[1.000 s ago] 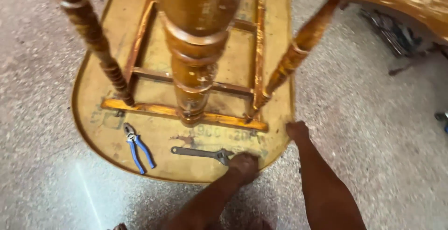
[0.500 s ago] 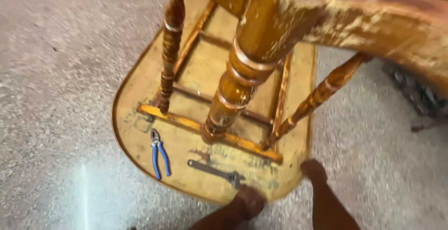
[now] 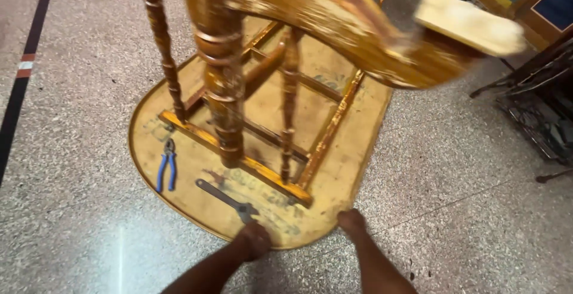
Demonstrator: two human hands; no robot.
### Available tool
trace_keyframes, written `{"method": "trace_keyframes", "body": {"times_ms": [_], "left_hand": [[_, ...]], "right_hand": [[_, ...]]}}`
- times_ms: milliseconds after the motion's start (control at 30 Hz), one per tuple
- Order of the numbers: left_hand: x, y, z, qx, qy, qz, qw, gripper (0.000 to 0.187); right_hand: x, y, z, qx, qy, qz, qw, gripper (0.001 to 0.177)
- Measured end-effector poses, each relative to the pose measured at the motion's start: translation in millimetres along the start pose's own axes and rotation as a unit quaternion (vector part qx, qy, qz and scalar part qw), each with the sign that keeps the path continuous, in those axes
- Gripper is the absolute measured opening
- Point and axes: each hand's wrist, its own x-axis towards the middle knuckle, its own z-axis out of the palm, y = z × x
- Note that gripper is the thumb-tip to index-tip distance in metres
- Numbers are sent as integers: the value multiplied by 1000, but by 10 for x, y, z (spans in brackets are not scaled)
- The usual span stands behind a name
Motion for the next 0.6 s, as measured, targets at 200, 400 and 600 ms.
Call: {"method": "trace_keyframes", "body": {"times_ms": [200,400,600], "left_hand": [[-1030,-1017,77,113,3,-109,988,16],[-1234,-1552,-550,2,-265,-284,921,20],[-70,-1500,-1337,-88,-312,-324,889,41]], "right_hand": [[-508,-781,1006,193,-86,-7,977,34],[-1216,-1692,1042,90,-232,-77,965,31],[-936,-2182,232,-182,-88,-262,944,32]]}}
